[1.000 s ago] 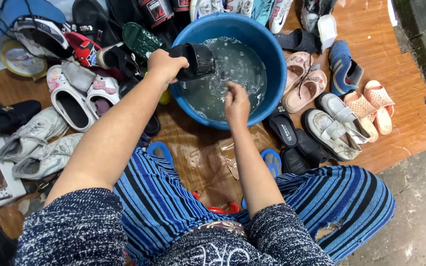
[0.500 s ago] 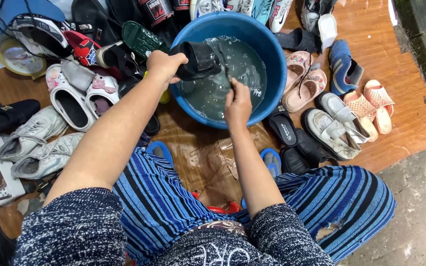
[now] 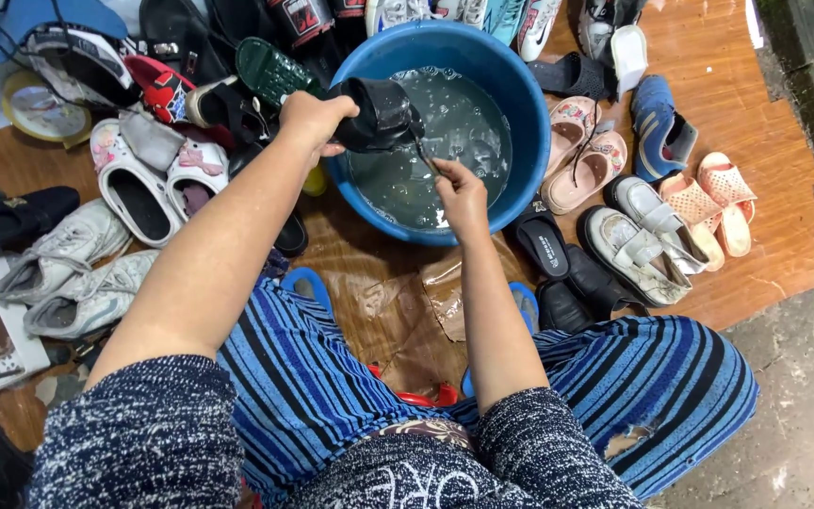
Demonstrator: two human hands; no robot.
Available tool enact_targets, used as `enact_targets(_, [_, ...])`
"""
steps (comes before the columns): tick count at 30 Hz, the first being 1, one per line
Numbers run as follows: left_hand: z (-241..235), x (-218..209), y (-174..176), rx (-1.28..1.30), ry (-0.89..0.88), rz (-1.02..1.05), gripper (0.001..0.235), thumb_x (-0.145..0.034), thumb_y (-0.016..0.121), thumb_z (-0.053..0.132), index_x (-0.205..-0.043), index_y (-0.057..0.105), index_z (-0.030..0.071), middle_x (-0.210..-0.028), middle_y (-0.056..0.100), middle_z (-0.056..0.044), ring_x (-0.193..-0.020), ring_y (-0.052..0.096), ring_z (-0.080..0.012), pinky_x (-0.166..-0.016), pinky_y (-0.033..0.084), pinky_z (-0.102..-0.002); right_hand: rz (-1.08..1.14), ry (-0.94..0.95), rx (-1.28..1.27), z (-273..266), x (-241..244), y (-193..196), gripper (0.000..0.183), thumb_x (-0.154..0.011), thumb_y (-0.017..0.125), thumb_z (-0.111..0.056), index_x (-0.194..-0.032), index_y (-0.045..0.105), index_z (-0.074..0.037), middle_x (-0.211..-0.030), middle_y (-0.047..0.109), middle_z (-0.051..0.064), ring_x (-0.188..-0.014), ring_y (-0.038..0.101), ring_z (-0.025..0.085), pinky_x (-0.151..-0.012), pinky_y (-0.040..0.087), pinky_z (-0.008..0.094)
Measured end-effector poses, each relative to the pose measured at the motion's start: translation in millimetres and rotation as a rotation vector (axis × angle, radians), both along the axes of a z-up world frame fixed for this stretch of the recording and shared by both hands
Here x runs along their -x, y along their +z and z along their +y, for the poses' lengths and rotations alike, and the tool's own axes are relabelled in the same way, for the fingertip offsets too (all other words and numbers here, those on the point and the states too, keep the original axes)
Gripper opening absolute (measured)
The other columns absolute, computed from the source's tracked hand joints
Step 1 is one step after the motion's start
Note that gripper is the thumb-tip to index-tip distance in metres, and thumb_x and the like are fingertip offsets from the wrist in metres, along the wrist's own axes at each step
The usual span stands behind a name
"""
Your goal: The person scrubs a black shoe with a brush in a blue basin of water, then wipes the shoe with a red cloth. The person then wipes the floor with the cloth and picks up a pair of white sneakers.
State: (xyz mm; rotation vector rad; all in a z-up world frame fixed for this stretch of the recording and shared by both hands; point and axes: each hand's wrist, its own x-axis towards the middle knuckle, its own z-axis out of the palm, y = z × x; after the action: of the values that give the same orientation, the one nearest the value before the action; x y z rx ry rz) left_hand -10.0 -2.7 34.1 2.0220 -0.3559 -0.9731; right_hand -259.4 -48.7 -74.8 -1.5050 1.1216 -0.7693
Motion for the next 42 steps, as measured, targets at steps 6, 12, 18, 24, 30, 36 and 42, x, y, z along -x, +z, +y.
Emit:
enact_targets(6, [1.5,-6.2,-9.2,-0.037,-0.153,-0.079,0.08,-0.092,0.068,0.033,-0.156,0.027,0.009,-0.127,0.062,-0.017,-0.066,0.072,-0.0202,-0.045,0.06,-0.023,-0.344,-0.009,-0.355,-4.9,12.8,8.7,0.032,-0.091,0.06,0.004,-0.119,0.074,-0.001,-0.082,0.065,0.003,-0.057,0.047,0.005,-0.048,0.034,0.017])
enact_targets(12, [7.0,-3.1,16.1,-0.142,-0.552,-0.279,0.061,-0.095,0.054,0.043,-0.15,0.043,0.018,-0.121,0.066,-0.013,-0.075,0.071,-0.0234,-0.063,0.061,-0.03,-0.355,-0.042,-0.375,-4.5,16.1,23.0,0.031,-0.09,0.06,0.001,-0.116,0.075,-0.003,-0.072,0.062,0.001,-0.047,0.042,0.004,-0.04,0.028,0.018])
enact_targets(18, [12.7,-15.4,5.2,-0.045,-0.942,-0.561,0.104,-0.067,0.088,0.008,-0.157,0.036,0.022,-0.094,0.07,-0.012,-0.09,0.07,-0.0317,-0.08,0.053,-0.043,-0.361,-0.055,-0.364,-11.4,22.5,25.9,0.029,-0.091,0.06,0.0,-0.117,0.074,-0.003,-0.072,0.061,0.001,-0.049,0.042,0.004,-0.043,0.029,0.017])
enact_targets(24, [17.6,-11.1,-9.5,-0.115,-0.914,-1.446,0.024,-0.094,0.064,0.015,-0.117,0.061,0.02,-0.086,0.065,-0.014,-0.06,0.069,-0.0314,-0.057,0.058,-0.045,-0.349,-0.035,-0.352,-7.8,20.3,26.9,0.031,-0.09,0.061,0.001,-0.117,0.075,-0.002,-0.075,0.064,0.002,-0.052,0.044,0.004,-0.045,0.031,0.016])
enact_targets(30, [13.7,-7.4,-9.8,0.221,-0.941,-1.748,0.009,-0.084,0.07,0.02,-0.092,0.074,0.02,-0.121,0.056,-0.007,-0.101,0.052,-0.0258,-0.08,0.044,-0.039,-0.323,-0.079,-0.397,-13.4,25.4,22.2,0.027,-0.092,0.062,-0.001,-0.115,0.076,-0.005,-0.071,0.061,0.001,-0.049,0.043,0.004,-0.042,0.028,0.016])
enact_targets(36, [15.2,-4.5,-12.3,0.185,-1.05,-1.761,0.006,-0.087,0.068,0.021,-0.092,0.072,0.022,-0.114,0.061,-0.002,-0.1,0.052,-0.0218,-0.083,0.042,-0.037,0.658,-0.075,0.32,-39.3,40.7,-21.8,0.03,-0.084,0.062,-0.012,-0.11,0.078,-0.015,-0.101,0.077,0.008,-0.087,0.07,0.031,-0.075,0.054,0.043])
enact_targets(42, [21.5,-9.0,-17.3,0.21,-1.026,-1.765,0.004,-0.086,0.067,0.021,-0.088,0.07,0.021,-0.107,0.058,-0.002,-0.096,0.053,-0.0224,-0.081,0.041,-0.038,1.221,0.246,0.46,-43.8,37.7,-103.1,0.025,-0.095,0.052,-0.011,-0.103,0.076,-0.011,-0.109,0.073,0.012,-0.098,0.064,0.032,-0.079,0.045,0.048])
